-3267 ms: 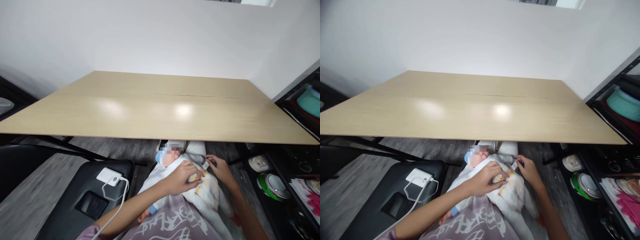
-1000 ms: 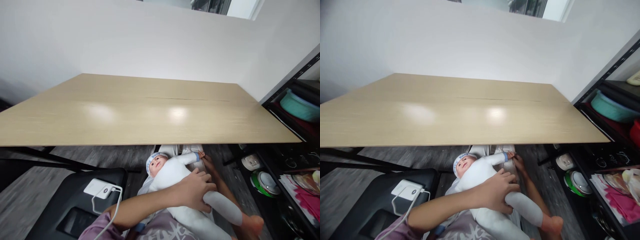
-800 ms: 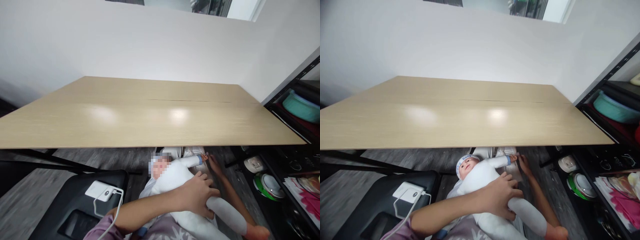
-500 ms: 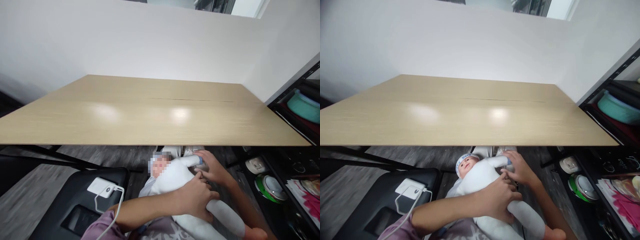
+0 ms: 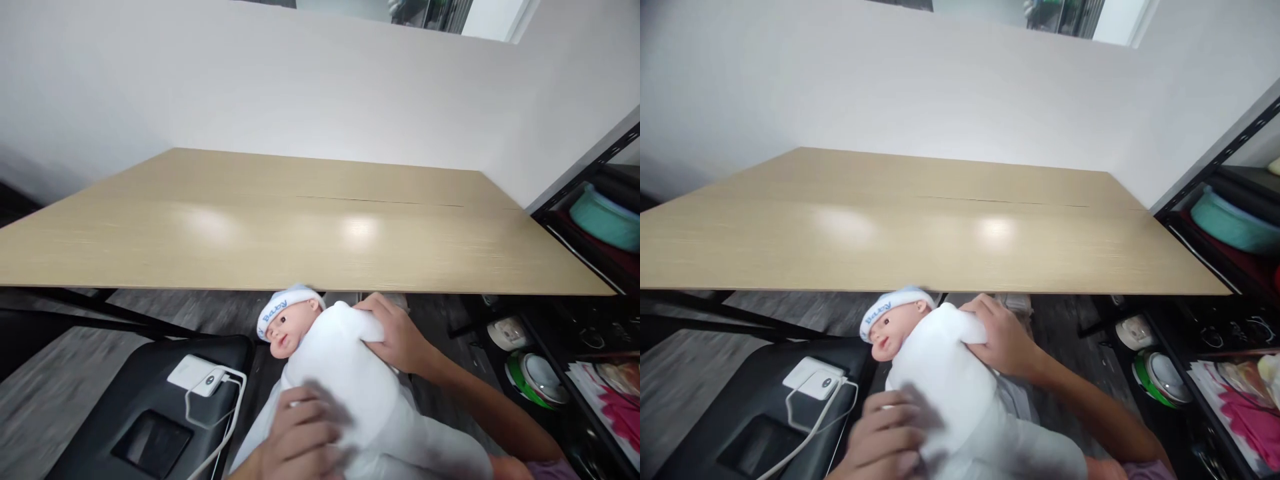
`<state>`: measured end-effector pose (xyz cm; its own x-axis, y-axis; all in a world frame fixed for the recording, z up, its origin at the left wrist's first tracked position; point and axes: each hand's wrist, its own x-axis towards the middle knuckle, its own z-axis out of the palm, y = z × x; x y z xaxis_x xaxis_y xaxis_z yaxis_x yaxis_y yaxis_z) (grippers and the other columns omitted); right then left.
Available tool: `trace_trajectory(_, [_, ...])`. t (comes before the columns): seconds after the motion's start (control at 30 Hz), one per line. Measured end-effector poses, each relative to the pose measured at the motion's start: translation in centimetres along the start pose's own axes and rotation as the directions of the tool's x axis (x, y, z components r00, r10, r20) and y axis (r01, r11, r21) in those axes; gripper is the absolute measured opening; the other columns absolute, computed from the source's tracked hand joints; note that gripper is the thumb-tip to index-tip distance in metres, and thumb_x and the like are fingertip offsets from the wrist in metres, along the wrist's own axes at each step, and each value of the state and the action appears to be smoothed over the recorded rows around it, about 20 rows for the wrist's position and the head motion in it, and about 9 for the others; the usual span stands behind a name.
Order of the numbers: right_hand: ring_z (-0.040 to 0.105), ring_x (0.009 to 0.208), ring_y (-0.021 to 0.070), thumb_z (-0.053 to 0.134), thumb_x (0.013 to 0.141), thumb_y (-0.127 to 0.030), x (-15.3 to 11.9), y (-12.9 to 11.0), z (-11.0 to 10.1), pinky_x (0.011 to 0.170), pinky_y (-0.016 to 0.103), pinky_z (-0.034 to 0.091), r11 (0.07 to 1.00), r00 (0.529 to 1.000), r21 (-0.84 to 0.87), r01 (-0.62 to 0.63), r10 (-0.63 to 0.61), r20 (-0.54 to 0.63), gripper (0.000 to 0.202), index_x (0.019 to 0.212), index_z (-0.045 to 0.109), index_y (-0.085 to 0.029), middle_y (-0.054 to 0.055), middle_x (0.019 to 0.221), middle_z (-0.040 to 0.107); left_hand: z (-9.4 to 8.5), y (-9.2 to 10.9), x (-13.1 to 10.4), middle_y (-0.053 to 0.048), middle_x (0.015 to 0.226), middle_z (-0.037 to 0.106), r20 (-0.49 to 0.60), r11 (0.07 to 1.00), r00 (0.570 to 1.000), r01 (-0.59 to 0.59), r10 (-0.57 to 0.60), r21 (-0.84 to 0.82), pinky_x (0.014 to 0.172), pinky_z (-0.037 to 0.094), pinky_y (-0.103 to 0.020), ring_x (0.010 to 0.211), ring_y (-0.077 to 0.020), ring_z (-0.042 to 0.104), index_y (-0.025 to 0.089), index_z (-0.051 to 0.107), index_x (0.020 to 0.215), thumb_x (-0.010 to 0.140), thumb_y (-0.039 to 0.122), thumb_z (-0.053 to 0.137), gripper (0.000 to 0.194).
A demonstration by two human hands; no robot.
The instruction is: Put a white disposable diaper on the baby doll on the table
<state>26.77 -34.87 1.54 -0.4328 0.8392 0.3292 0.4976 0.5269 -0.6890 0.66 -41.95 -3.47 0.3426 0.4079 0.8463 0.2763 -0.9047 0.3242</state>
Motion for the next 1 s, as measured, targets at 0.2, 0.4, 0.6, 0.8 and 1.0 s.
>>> trace_trajectory(0.2, [0.066, 0.106, 0.0275, 0.065, 0.089, -0.025, -2.1, 0.4, -1.1, 0.092, 0.040, 0.053, 0.974, 0.888, 0.200, -0.111, 0.187, -0.421, 0.036, 0.125, 0.065, -0.031, 0.004, 0.116, 0.070, -2.0, -5.0, -1.6, -0.017, 0.139, 0.062, -0.003, 0.915, 0.925, 0.377, -0.381, 0.145, 0.096, 0.064, -0.053, 0.123, -0.0352, 0.070, 0.029, 0.042, 0.147, 0.086, 0.036, 0.087, 0.075])
trace_trajectory(0.4, [0.068, 0.106, 0.0294, 0.068, 0.089, -0.035, 0.5, 4.5, -2.9, 0.091, 0.041, 0.055, 0.931, 0.771, 0.244, -0.273, 0.363, -0.523, 0.028, 0.115, 0.066, -0.026, 0.005, 0.112, 0.074, -1.6, -11.5, 4.1, -0.010, 0.126, 0.069, 0.296, 0.772, 0.730, 0.634, -0.616, 0.046, 0.099, 0.061, -0.046, 0.116, -0.0285, 0.075, 0.028, 0.027, 0.142, 0.096, 0.039, 0.072, 0.065])
trace_trajectory(0.6, [0.067, 0.104, 0.0332, 0.065, 0.089, -0.031, 1.7, 9.5, -7.0, 0.091, 0.045, 0.055, 0.890, 0.893, -0.308, -0.335, 0.195, -0.406, 0.028, 0.115, 0.074, -0.024, 0.010, 0.110, 0.071, -1.0, -17.2, 10.4, -0.008, 0.122, 0.073, 0.420, 0.745, 0.663, 0.665, -0.620, 0.051, 0.088, 0.057, -0.039, 0.105, -0.0276, 0.074, 0.026, 0.039, 0.138, 0.087, 0.047, 0.080, 0.069])
trace_trajectory(0.8, [0.065, 0.101, 0.0354, 0.063, 0.100, -0.043, 1.7, 13.7, -8.1, 0.090, 0.048, 0.054, 0.771, 0.925, -0.560, -0.303, 0.098, -0.367, 0.027, 0.113, 0.073, -0.022, 0.014, 0.107, 0.071, -0.5, -21.2, 13.3, -0.011, 0.121, 0.077, 0.483, 0.785, 0.624, 0.549, -0.614, 0.288, 0.083, 0.054, -0.040, 0.103, -0.0328, 0.074, 0.023, 0.057, 0.125, 0.086, 0.055, 0.074, 0.053])
trace_trajectory(1.0, [0.067, 0.098, 0.0341, 0.055, 0.106, -0.058, 3.8, 17.7, -9.2, 0.087, 0.047, 0.053, 0.770, 0.938, -0.580, -0.264, 0.064, -0.342, 0.040, 0.114, 0.071, -0.023, 0.013, 0.107, 0.075, -0.1, -26.5, 14.7, -0.013, 0.104, 0.077, 0.450, 0.758, 0.637, 0.362, -0.626, 0.542, 0.077, 0.051, -0.042, 0.094, -0.0361, 0.073, 0.021, 0.064, 0.110, 0.092, 0.078, 0.061, 0.060])
